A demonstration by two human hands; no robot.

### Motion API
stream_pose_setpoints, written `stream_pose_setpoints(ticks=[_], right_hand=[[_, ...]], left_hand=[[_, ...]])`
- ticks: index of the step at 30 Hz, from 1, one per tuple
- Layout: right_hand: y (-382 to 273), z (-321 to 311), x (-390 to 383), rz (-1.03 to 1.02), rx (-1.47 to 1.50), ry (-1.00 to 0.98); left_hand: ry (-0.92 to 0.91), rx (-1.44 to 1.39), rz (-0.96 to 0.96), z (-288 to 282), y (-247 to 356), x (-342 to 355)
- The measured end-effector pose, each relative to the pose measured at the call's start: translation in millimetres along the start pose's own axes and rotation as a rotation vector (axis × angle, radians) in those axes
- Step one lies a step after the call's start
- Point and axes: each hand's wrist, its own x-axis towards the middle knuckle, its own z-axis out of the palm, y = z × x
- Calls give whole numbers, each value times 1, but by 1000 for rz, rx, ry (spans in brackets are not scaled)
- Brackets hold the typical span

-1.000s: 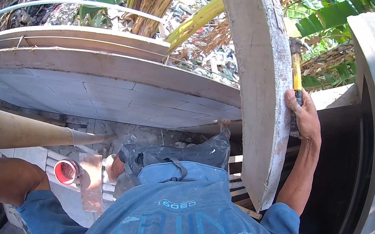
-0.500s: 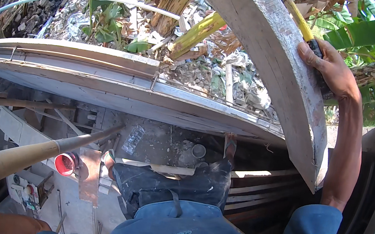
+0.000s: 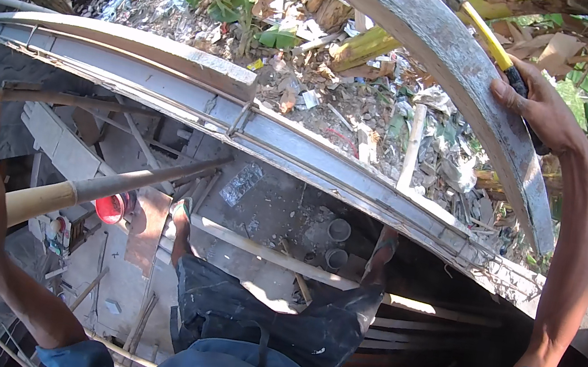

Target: The person holds and aligns a curved concrete piece against the edge of a balcony. Using a hammer, they drive several nails into a wooden support frame to secure the molding in place.

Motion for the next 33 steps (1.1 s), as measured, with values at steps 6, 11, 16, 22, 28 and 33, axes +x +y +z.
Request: stream_pose_setpoints(ticks=[6, 11, 16, 22, 28, 33], right_hand=[[68, 57, 0, -10, 235, -292], [107, 85, -18, 51, 315, -437], [134, 100, -33, 167, 413, -584], [124, 103, -31, 233, 419, -725], [143, 117, -32, 259, 471, -667], [155, 118, -33, 321, 550, -620]], left_hand=[[-192, -507, 281, 67, 174, 9], [-248, -872, 449, 83, 296, -3], [-120, -926, 373, 103, 388, 13], [-544, -847, 491, 136, 406, 32], [-649, -868, 562, 152, 395, 27], [-785, -832, 648, 161, 395, 41]])
